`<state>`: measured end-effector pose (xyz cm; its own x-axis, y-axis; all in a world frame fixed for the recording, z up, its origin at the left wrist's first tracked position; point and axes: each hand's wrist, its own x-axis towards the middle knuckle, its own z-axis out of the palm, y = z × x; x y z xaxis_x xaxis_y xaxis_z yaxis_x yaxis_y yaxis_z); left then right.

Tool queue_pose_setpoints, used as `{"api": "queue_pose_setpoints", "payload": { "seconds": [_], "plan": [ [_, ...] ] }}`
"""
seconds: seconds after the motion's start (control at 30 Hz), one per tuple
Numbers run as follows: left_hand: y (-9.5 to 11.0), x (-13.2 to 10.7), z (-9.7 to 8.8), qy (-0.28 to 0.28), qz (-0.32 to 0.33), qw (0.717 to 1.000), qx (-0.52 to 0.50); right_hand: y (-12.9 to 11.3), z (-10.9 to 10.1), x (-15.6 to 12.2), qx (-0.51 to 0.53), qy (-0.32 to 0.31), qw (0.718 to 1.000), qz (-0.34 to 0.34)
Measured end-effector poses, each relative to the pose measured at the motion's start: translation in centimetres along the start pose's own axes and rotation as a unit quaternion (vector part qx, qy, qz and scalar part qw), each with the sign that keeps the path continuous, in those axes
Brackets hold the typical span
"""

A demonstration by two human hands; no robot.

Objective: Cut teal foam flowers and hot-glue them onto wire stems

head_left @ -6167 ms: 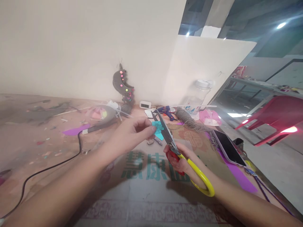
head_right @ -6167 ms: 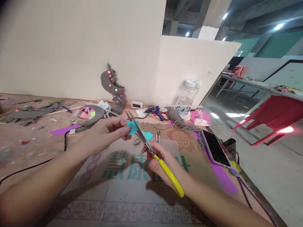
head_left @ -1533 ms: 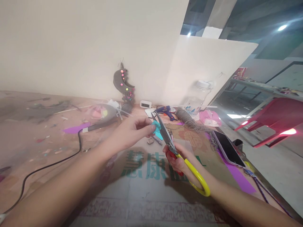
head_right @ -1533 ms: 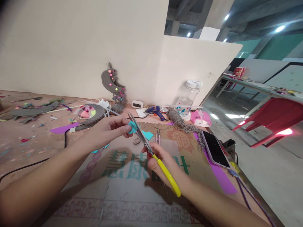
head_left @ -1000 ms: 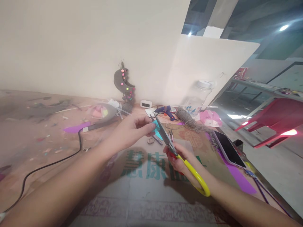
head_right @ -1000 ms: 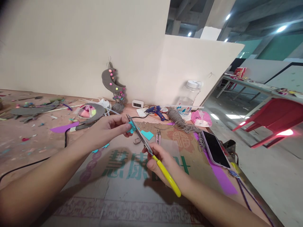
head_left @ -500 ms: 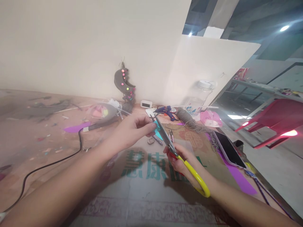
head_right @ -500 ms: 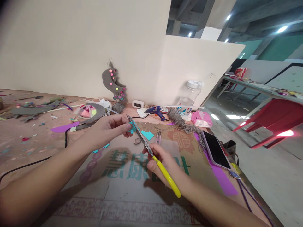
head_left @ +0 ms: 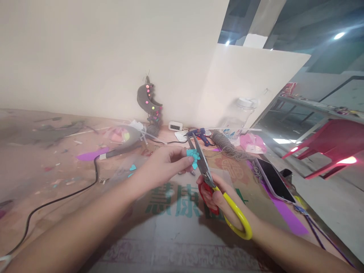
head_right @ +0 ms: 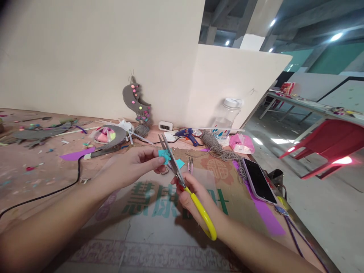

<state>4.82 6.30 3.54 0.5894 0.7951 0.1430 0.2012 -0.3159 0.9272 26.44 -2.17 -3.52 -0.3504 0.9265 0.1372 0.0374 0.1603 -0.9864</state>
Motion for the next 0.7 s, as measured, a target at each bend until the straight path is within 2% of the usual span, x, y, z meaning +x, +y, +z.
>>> {"api": "queue_pose_setpoints", "payload": {
  "seconds": [0.7],
  "plan": [
    [-0.1, 0.12, -0.85, -0.015, 0.005, 1.0, -0.006, -0.75, -0.23, 0.3, -0.028, 0.013, 0.999, 0.012]
  ]
}}
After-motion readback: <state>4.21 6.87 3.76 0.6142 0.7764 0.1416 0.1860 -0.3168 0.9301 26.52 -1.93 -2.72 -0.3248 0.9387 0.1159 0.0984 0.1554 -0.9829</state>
